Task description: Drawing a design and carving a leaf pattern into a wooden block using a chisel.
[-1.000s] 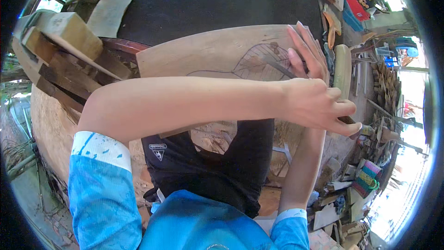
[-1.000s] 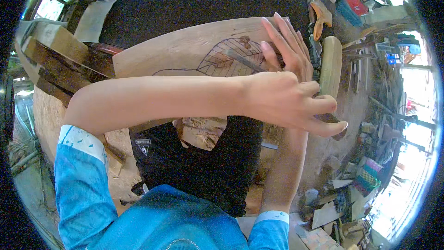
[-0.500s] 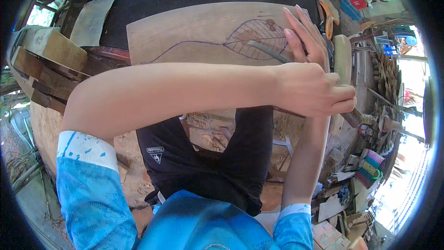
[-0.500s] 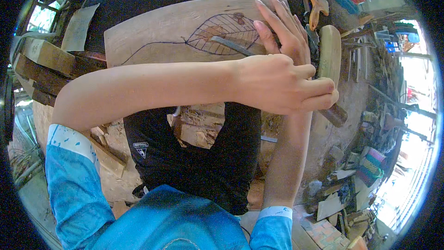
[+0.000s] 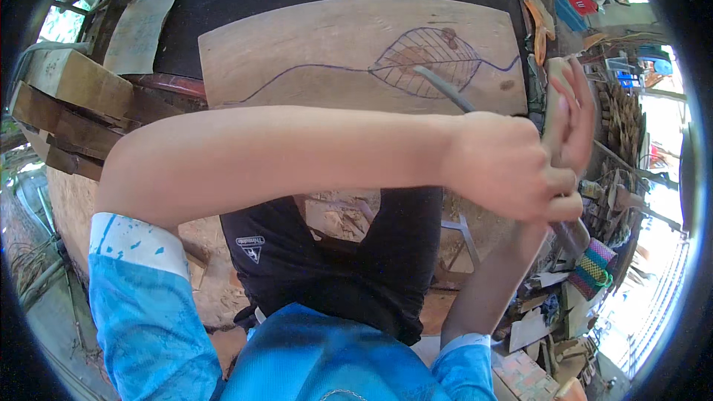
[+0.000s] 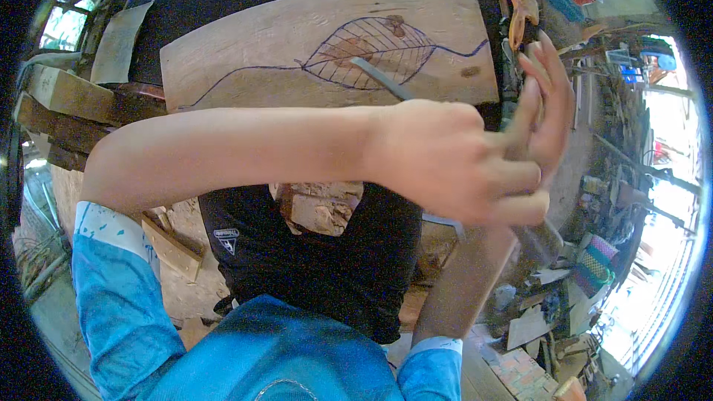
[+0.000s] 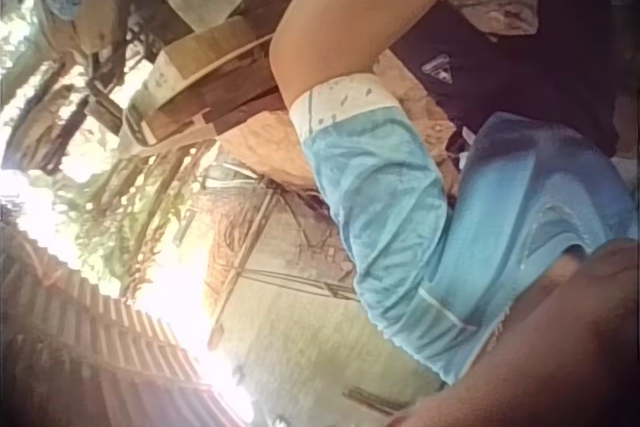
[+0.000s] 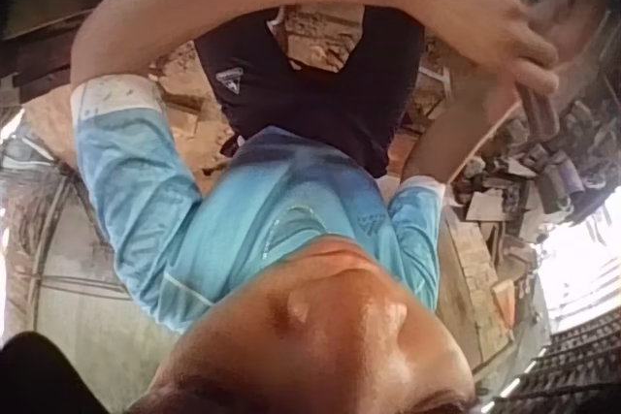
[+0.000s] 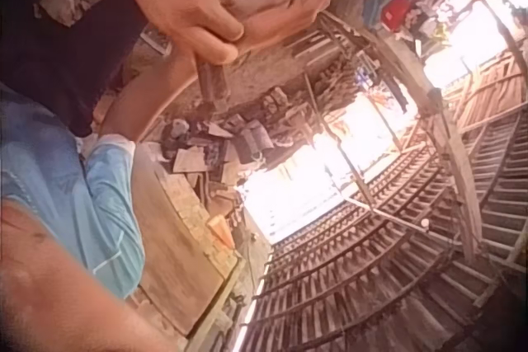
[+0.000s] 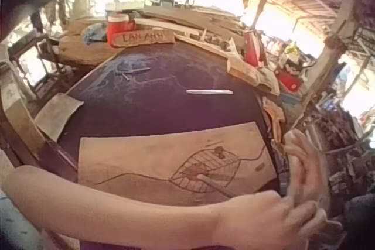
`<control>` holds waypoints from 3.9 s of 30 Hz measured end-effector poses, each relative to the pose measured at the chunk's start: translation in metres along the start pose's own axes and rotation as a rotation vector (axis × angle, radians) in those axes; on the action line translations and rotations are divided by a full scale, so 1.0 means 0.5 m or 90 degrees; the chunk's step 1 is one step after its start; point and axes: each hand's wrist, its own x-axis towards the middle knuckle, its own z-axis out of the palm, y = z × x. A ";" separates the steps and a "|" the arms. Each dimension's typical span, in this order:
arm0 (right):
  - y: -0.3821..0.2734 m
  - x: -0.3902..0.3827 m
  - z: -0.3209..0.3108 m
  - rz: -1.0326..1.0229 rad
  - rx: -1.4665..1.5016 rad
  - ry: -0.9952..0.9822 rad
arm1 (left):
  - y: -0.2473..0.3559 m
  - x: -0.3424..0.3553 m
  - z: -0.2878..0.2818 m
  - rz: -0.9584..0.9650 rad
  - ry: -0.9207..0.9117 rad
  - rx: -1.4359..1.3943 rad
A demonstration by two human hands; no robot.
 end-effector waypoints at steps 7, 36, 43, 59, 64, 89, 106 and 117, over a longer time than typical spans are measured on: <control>-0.008 -0.116 -0.098 0.226 -0.240 -0.004 | -0.001 -0.018 -0.021 0.022 -0.036 -0.084; 0.001 -0.136 -0.086 0.257 -0.359 -0.065 | -0.083 -0.008 -0.003 -0.203 -0.235 0.213; 0.004 -0.138 -0.078 0.240 -0.355 -0.058 | -0.079 -0.023 -0.012 -0.247 -0.220 0.141; 0.005 -0.137 -0.078 0.290 -0.310 -0.062 | -0.053 -0.051 -0.053 -0.202 -0.164 -0.012; 0.005 -0.136 -0.076 0.278 -0.317 -0.066 | -0.051 -0.052 -0.048 -0.190 -0.166 0.007; 0.036 -0.133 -0.103 0.290 -0.269 -0.098 | -0.056 -0.045 -0.043 -0.238 -0.139 -0.001; 0.194 -0.008 -0.177 0.341 -0.175 -0.222 | -0.047 -0.054 -0.056 -0.175 -0.068 -0.029; -0.066 -0.246 -0.229 0.373 0.462 0.059 | -0.049 -0.044 -0.053 -0.189 0.019 0.035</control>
